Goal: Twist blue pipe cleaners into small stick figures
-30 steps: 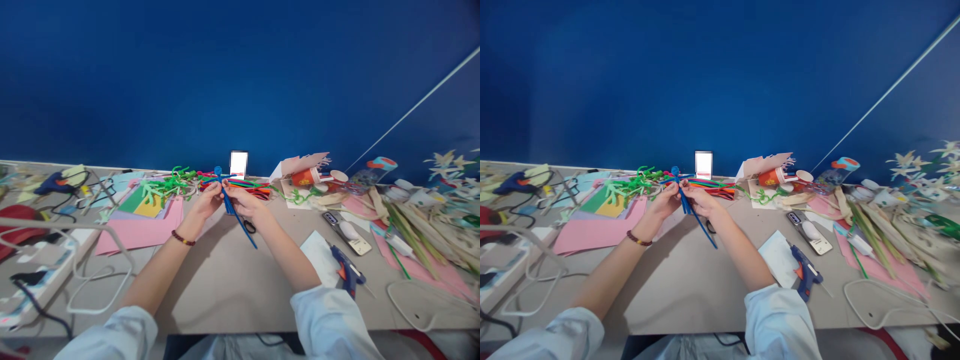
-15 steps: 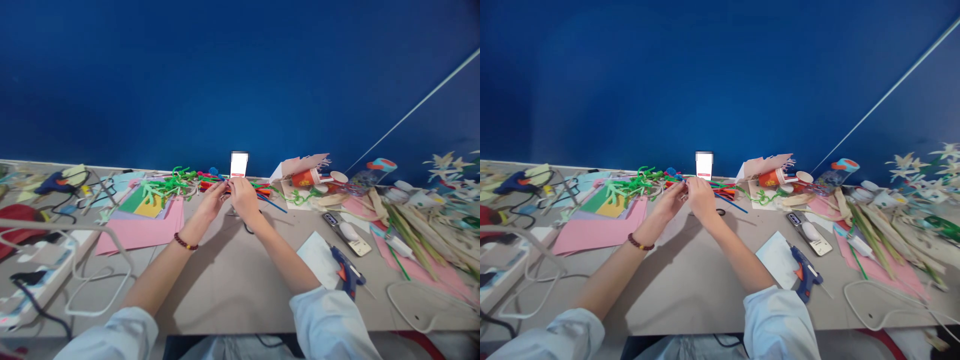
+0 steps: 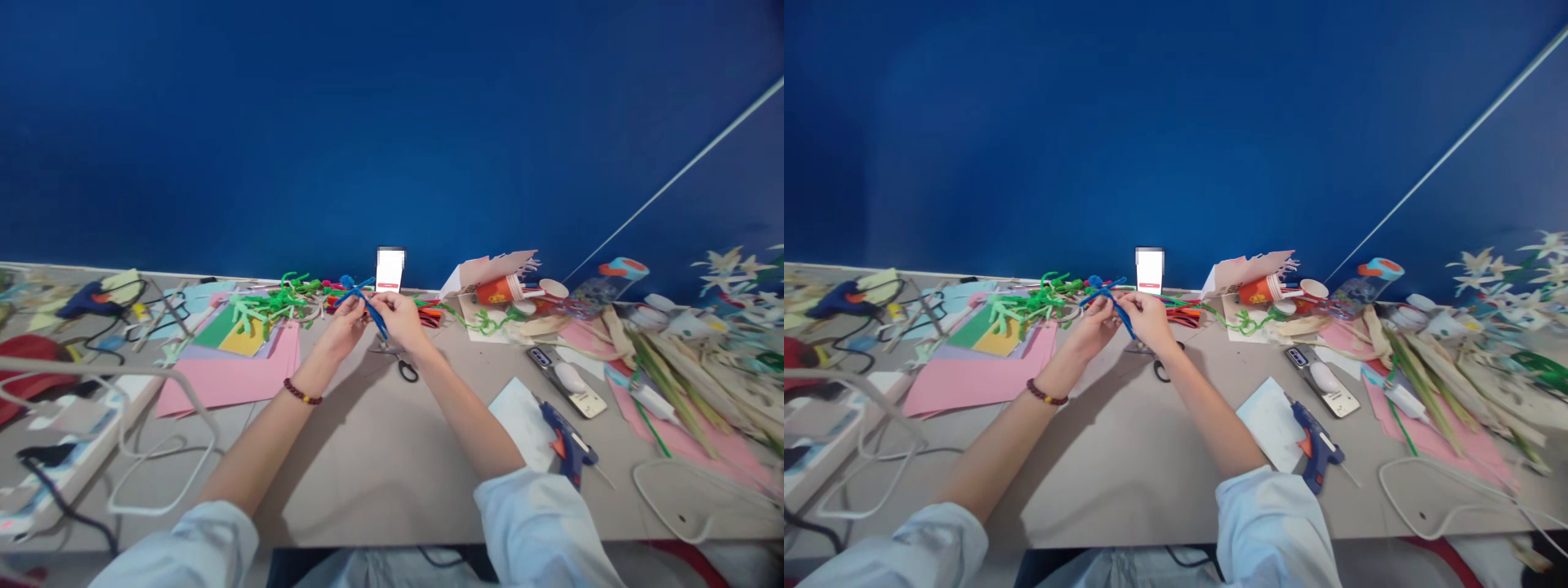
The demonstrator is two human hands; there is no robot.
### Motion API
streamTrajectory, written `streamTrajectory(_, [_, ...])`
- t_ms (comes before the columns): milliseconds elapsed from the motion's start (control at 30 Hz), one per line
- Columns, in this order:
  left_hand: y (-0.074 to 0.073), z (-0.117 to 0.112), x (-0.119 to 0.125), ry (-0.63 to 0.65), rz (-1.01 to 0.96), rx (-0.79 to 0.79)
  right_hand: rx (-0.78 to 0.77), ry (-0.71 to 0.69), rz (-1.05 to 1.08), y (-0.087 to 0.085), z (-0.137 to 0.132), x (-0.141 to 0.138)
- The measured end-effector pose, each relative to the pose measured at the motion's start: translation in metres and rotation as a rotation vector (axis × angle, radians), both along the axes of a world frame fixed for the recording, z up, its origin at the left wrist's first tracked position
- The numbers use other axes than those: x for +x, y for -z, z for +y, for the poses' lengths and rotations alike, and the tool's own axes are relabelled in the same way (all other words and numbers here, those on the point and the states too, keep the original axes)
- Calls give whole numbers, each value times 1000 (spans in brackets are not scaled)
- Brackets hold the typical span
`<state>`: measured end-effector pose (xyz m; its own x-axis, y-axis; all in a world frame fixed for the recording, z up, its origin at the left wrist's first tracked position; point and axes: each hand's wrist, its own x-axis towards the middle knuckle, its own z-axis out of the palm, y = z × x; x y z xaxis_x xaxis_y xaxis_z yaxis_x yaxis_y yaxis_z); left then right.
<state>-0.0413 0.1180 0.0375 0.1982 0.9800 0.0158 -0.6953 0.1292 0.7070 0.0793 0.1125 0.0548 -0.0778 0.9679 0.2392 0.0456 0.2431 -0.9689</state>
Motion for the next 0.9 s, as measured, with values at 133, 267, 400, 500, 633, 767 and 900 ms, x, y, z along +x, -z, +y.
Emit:
streamTrajectory(133, [0, -3, -7, 114, 11, 21, -469, -324, 360, -2, 0, -3])
streamTrajectory(267, [0, -6, -12, 199, 30, -6, -719, -574, 588, -6, -3, -5])
streamTrajectory(400, [1, -1, -9, 141, 22, -2, -552, -383, 501, -5, -1, -4])
streamTrajectory(500, [5, 4, -5, 30, 40, -61, -293, -96, 263, -1, 2, -1])
streamTrajectory(633, [10, 6, -2, -6, 59, -134, 157, 115, -206, 0, -1, 3])
streamTrajectory(767, [12, 7, -2, -44, 7, -175, 360, 159, -523, -1, -8, 2])
streamTrajectory(900, [10, 9, -4, -63, 6, -174, 387, 161, -569, -1, -10, 0])
